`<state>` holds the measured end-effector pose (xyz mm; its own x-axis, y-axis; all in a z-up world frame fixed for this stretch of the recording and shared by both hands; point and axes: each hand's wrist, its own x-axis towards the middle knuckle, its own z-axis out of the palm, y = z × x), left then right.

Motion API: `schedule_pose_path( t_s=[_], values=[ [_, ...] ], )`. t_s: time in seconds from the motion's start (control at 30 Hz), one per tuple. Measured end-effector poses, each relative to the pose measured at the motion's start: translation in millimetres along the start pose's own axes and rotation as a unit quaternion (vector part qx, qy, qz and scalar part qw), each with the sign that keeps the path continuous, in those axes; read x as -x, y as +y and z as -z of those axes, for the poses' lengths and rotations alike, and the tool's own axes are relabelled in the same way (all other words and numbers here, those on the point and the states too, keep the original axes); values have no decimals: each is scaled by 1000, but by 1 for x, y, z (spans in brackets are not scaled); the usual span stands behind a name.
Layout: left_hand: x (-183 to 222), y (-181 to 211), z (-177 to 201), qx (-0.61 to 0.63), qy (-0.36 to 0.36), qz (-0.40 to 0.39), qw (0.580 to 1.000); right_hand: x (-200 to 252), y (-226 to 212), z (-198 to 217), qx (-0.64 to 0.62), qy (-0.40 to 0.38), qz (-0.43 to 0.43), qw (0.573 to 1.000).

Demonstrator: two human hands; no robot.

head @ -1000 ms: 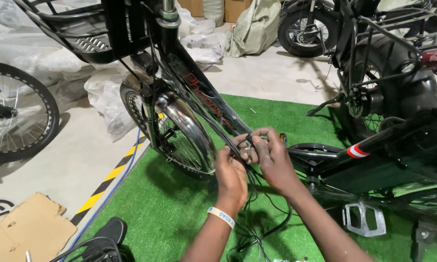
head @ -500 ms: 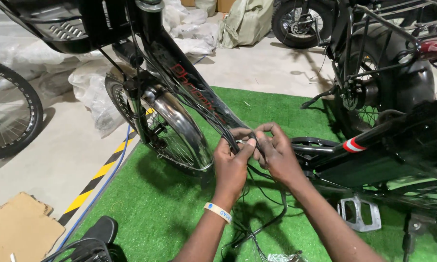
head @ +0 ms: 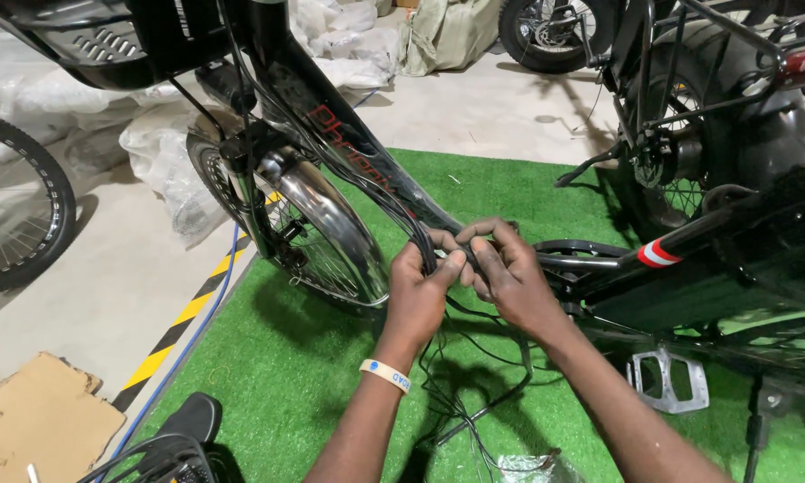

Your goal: Wrapping a spiral cable protector around a bundle of wires on a bicycle frame

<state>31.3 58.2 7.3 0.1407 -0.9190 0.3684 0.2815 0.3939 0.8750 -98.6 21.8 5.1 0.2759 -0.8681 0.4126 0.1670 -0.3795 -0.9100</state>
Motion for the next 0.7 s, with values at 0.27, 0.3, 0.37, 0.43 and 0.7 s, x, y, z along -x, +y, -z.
schedule_pose_path(
  t_s=[0.27,0.3,0.37,0.43,0.7],
  values=[
    [-1,-8,9,-165,25,-19,986,7,-32,9,321,-36,142,936],
    [-2,-9,10,-196,18,-28,980,7,-31,10,330,-18,131,935],
    [-2,-7,10,-210,10,-35,977,9,-29,7,322,9,100,941],
    [-2,-7,12,-225,5,-41,973,9,-25,3,313,35,69,946],
    [3,19,19,-174,-77,-27,981,-1,-23,5,41,33,-188,981]
  ],
)
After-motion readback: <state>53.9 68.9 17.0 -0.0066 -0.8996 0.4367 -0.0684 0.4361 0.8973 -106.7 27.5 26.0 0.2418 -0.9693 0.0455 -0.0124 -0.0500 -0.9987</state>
